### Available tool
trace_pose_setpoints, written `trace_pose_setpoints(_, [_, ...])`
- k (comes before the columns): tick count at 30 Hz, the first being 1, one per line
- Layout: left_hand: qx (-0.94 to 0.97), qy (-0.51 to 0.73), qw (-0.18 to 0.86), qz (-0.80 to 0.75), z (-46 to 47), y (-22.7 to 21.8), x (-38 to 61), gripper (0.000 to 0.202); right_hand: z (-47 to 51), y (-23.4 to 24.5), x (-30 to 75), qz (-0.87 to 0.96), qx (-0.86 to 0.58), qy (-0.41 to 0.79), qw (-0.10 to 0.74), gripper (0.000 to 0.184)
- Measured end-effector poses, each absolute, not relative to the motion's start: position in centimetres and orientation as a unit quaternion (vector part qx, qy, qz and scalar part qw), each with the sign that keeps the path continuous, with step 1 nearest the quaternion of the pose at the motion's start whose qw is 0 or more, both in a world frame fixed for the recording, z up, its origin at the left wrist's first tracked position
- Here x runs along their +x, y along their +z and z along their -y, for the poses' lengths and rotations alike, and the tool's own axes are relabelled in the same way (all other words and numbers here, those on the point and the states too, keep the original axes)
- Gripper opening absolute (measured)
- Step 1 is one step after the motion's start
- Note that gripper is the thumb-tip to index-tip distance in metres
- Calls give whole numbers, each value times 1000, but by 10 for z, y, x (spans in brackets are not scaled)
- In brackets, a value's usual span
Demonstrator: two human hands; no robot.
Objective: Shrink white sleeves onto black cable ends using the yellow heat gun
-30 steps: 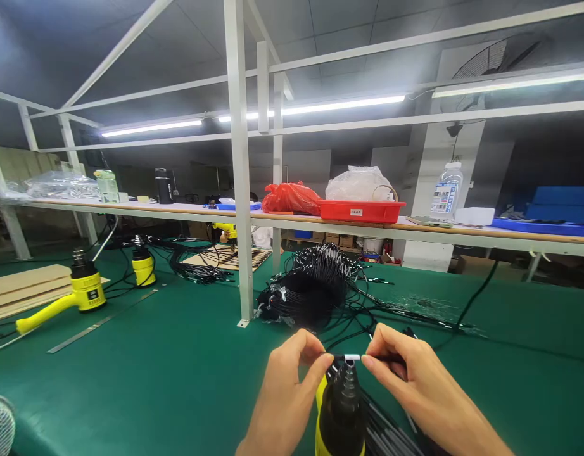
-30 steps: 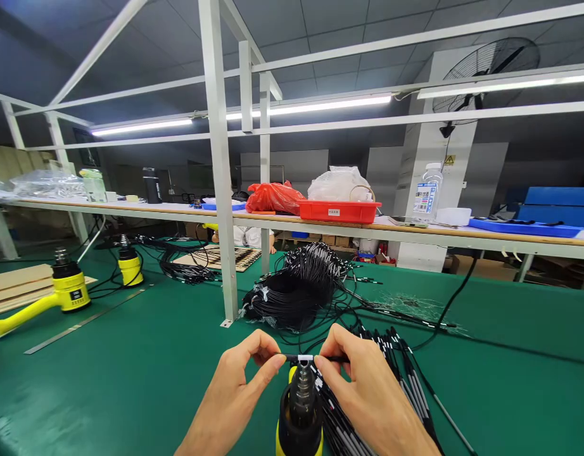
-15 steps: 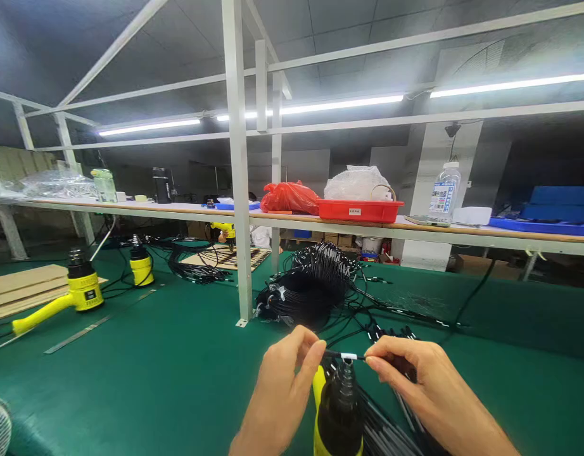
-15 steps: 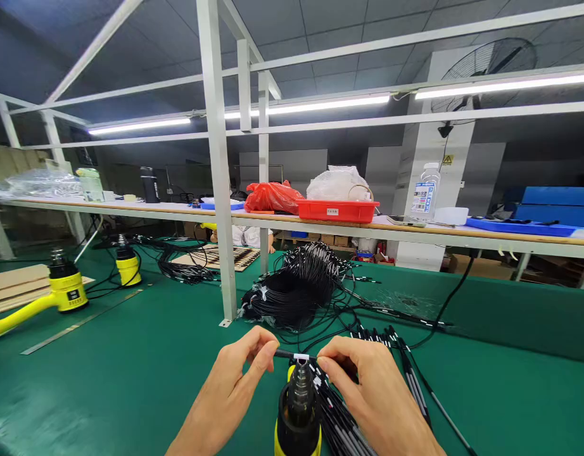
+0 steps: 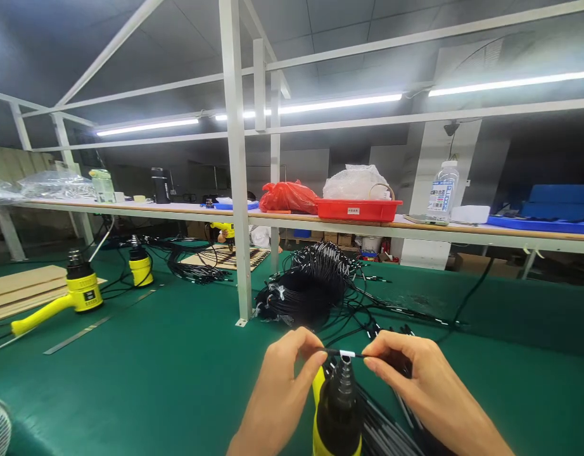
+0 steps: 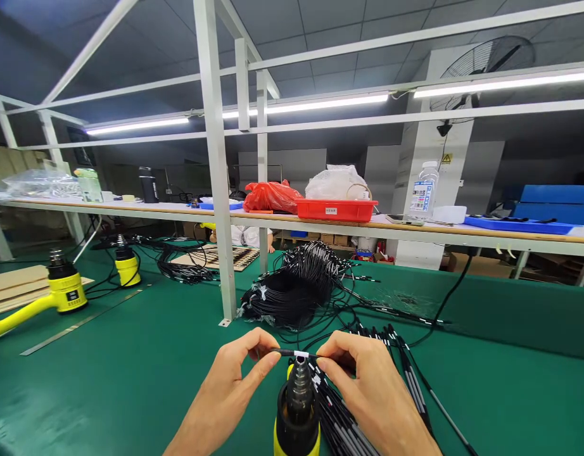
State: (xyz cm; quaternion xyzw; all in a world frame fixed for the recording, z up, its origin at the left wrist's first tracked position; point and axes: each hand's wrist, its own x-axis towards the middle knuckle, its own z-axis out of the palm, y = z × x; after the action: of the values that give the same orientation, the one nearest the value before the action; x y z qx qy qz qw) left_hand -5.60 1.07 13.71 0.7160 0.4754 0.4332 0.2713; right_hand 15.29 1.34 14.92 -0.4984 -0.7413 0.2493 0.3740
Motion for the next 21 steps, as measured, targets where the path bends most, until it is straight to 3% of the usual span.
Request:
trace_pose_setpoints(5, [716, 432, 274, -475, -10, 136, -55, 13, -13, 148, 156, 748, -501, 241, 363, 21])
trace_pose_setpoints(13, [715, 432, 277, -475, -10, 137, -55, 38, -11, 144, 159, 769, -497, 205, 346, 32])
trace_pose_setpoints(21, [711, 447, 294, -456, -9, 137, -55, 17, -15, 140, 154, 753, -506, 198, 370, 26])
